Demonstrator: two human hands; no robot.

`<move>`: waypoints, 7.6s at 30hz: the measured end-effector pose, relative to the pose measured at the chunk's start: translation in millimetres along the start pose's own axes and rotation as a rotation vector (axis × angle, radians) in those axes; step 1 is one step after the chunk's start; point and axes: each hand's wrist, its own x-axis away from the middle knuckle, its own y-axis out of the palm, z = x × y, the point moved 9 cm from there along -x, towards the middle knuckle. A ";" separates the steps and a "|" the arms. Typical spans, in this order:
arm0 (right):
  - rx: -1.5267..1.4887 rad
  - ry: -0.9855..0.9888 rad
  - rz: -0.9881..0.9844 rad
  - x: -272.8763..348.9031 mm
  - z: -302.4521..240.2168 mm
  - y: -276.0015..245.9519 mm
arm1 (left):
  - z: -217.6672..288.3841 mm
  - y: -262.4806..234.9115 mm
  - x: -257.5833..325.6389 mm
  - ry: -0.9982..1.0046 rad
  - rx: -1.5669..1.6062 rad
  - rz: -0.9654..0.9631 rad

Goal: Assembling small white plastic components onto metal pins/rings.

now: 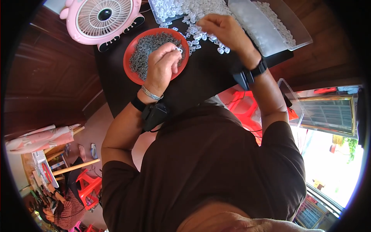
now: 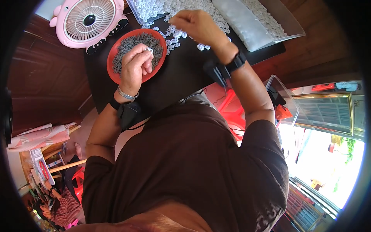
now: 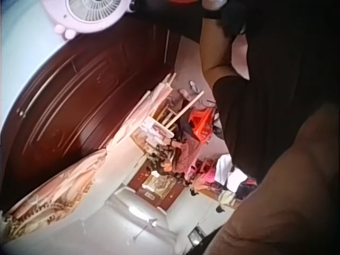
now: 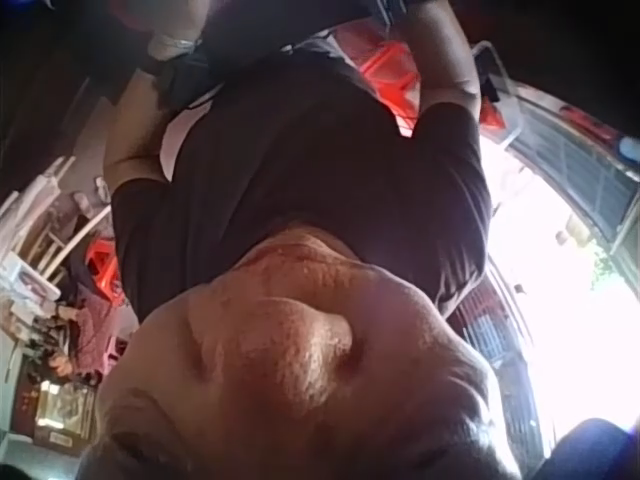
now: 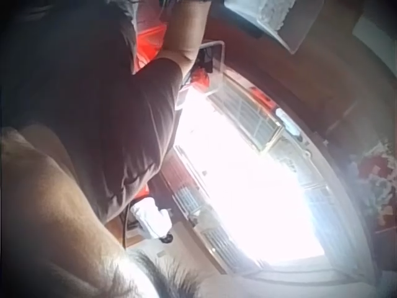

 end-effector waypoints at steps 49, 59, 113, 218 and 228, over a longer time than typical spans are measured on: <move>-0.832 0.142 -0.271 -41.9 -8.8 74.7 | 4.5 -41.9 -15.6 0.086 0.068 0.170; -0.841 0.067 -0.255 -33.4 -15.9 84.5 | 5.3 -39.8 -15.8 0.059 0.027 0.171; -0.019 -0.517 -0.023 -9.2 -65.2 70.0 | -12.2 -42.6 -17.1 -0.031 0.169 0.187; 0.826 -0.409 -0.096 -54.9 32.7 69.9 | 6.1 -50.2 -14.2 0.141 0.155 0.266; 0.080 -0.496 -0.127 -22.5 -61.8 57.3 | -18.5 -30.5 -19.4 -0.111 0.247 0.059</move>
